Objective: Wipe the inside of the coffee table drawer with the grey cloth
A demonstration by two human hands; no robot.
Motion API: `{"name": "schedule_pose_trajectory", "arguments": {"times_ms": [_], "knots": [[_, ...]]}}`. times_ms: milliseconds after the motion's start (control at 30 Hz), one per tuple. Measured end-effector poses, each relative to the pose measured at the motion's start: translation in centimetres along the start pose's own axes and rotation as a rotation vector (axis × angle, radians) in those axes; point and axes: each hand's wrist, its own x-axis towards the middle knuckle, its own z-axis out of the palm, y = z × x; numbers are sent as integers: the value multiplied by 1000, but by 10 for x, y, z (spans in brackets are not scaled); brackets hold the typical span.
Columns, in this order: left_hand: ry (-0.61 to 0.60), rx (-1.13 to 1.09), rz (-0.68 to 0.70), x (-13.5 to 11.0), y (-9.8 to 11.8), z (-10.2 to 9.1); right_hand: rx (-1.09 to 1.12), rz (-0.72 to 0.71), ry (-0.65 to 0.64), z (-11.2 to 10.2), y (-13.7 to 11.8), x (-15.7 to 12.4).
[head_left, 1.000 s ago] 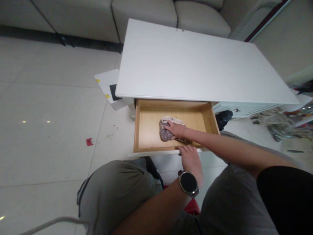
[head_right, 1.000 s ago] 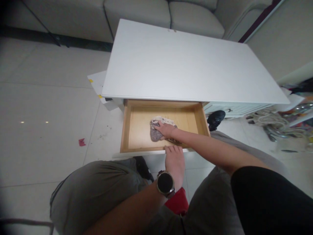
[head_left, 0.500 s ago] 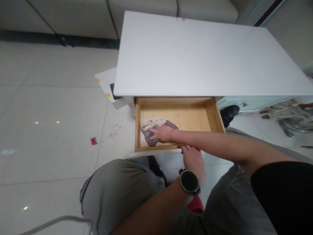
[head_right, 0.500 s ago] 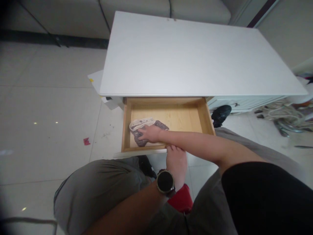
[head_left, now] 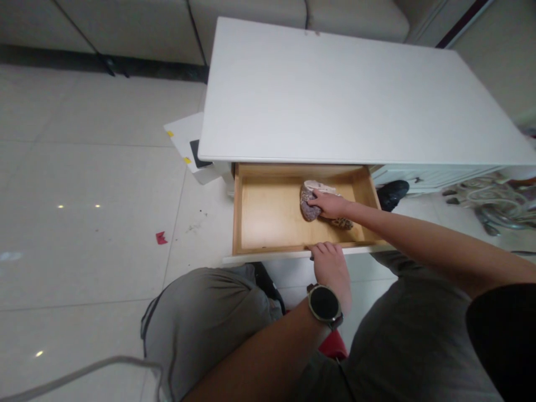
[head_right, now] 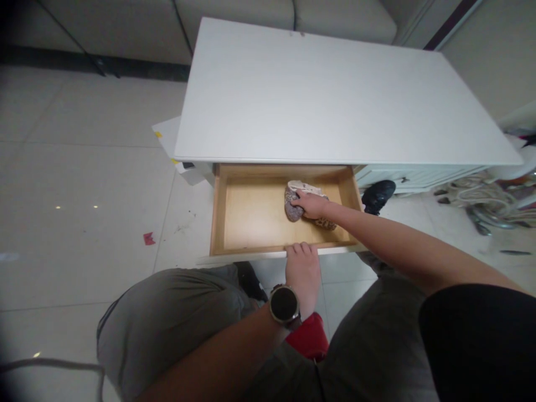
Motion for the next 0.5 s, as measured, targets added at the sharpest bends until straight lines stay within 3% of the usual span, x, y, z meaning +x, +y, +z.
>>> {"name": "schedule_pose_trajectory", "arguments": {"times_ms": [133, 233, 367, 500], "knots": [[26, -6, -9, -2, 1, 3, 269, -167, -59, -7, 12, -15], [130, -25, 162, -5, 1, 16, 459, -247, -142, -20, 8, -27], [216, -43, 482, -8, 6, 43, 569, -355, -375, -32, -19, -42], [187, 5, 547, -6, 15, 62, 583, -425, -340, -39, -54, -39]]}}
